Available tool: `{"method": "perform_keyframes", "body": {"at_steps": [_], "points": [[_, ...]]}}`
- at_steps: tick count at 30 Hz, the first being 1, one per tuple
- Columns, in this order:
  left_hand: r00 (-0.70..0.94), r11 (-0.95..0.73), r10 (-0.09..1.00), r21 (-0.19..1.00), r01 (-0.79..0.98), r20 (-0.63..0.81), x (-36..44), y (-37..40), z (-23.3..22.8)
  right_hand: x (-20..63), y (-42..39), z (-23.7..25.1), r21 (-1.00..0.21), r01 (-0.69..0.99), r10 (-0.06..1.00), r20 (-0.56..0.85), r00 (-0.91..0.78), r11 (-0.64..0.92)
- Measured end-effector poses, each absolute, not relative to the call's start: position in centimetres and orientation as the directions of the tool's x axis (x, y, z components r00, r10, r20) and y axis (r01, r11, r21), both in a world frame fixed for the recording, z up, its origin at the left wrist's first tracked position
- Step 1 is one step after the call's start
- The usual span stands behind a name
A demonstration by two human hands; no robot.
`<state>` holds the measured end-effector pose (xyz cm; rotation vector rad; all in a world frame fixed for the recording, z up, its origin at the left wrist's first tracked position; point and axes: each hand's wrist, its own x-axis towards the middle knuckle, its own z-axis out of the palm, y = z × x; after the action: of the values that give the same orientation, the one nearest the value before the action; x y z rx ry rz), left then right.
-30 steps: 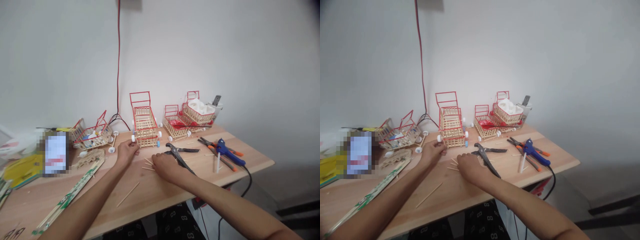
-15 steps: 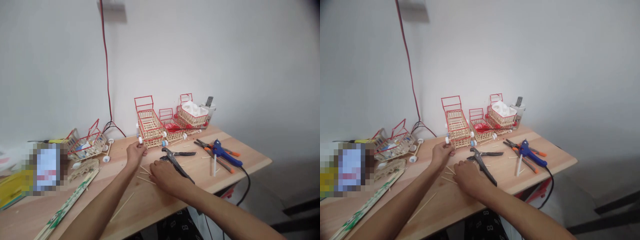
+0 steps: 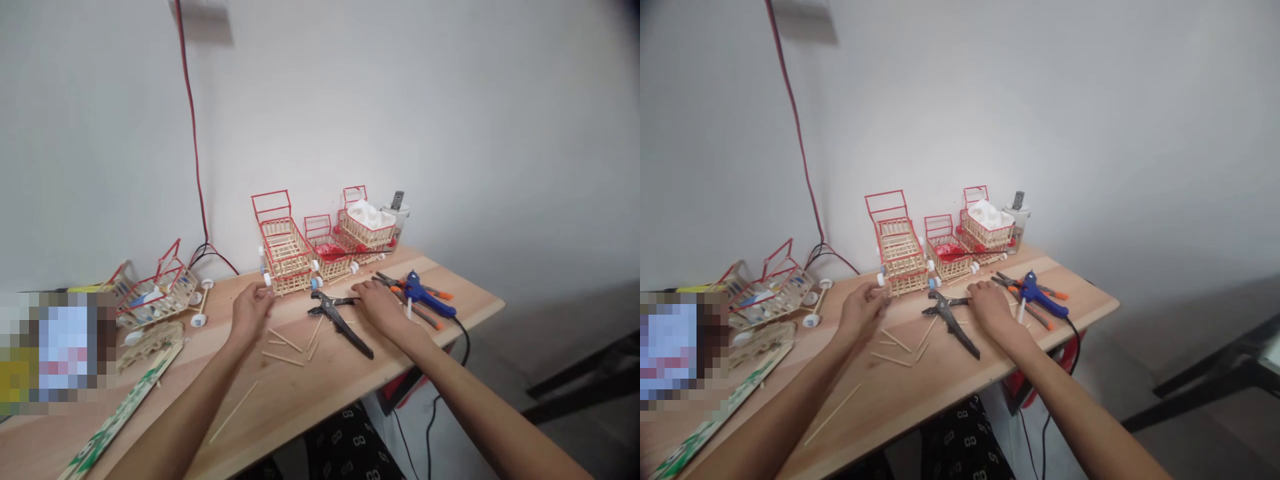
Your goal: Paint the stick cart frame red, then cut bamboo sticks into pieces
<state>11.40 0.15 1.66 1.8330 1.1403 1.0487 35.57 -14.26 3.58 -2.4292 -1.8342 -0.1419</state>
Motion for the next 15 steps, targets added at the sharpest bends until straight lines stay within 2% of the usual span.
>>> {"method": "perform_keyframes", "body": {"at_steps": [3, 7, 11, 13, 15], "points": [[0.301, -0.464, 0.882, 0.778, 0.423, 0.362, 10.0, -0.7, 2.6, 35.8, -14.2, 2.7, 0.045, 0.966, 0.966, 0.054, 0.251, -0.254], [0.433, -0.554, 0.825, 0.676, 0.486, 0.364, 8.7, -2.0, 2.6, 34.9, -15.3, 2.9, 0.086, 0.971, 0.974, 0.034, 0.223, -0.225], [0.595, -0.671, 0.720, 0.578, 0.464, 0.358, 8.6, -3.5, 1.7, 35.2, -15.8, 4.3, 0.002, 0.976, 0.975, -0.050, 0.217, -0.217], [0.662, -0.738, 0.650, 0.517, 0.433, 0.374, 9.0, -4.4, 1.3, 36.0, -14.8, 4.7, -0.073, 0.972, 0.974, -0.012, 0.225, -0.225], [0.712, -0.789, 0.590, 0.460, 0.407, 0.382, 9.7, -5.3, 0.9, 36.8, -13.0, 4.7, -0.079, 0.966, 0.967, 0.055, 0.249, -0.244]]}}
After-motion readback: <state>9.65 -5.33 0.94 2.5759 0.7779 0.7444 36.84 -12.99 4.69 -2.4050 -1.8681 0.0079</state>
